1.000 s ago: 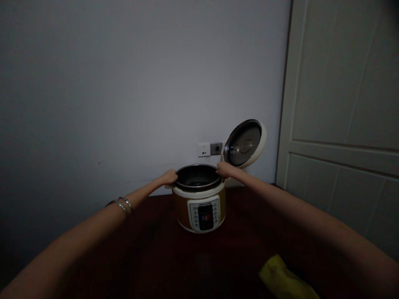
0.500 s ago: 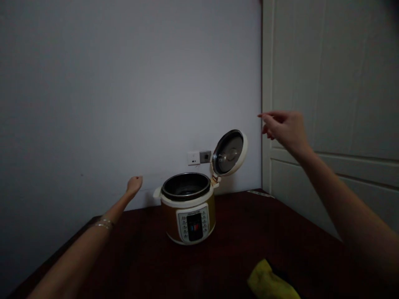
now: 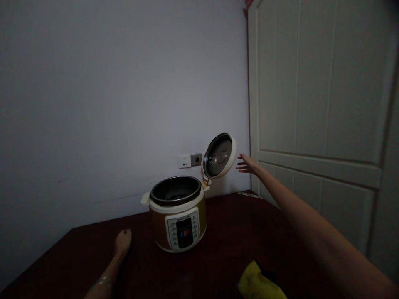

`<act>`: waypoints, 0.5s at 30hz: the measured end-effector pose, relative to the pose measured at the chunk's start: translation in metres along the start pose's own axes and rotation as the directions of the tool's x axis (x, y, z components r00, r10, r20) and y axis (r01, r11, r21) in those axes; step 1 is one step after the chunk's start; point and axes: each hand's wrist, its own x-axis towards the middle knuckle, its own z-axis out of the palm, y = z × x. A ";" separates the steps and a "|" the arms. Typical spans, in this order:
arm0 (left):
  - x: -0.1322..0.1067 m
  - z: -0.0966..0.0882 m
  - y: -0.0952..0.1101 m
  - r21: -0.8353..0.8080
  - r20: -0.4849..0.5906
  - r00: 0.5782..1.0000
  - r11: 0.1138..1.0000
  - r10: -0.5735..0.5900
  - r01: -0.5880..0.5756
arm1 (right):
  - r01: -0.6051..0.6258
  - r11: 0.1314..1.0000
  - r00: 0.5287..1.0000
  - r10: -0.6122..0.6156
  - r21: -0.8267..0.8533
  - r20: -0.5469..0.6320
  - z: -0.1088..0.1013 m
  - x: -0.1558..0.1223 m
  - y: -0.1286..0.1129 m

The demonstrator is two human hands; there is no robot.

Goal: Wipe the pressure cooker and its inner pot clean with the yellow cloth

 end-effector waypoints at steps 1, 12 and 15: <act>-0.002 0.003 -0.003 0.015 0.028 1.000 1.000 -0.012 0.011 | -0.020 1.000 0.999 0.020 0.002 0.030 0.004 0.004 0.006; -0.002 0.014 -0.013 0.092 0.149 0.988 0.996 -0.028 0.015 | -0.055 0.998 0.988 0.048 0.044 0.144 0.038 0.027 0.029; -0.003 0.014 -0.013 0.086 0.142 0.990 0.996 -0.027 0.015 | -0.064 0.997 0.985 0.055 0.053 0.161 0.043 0.029 0.028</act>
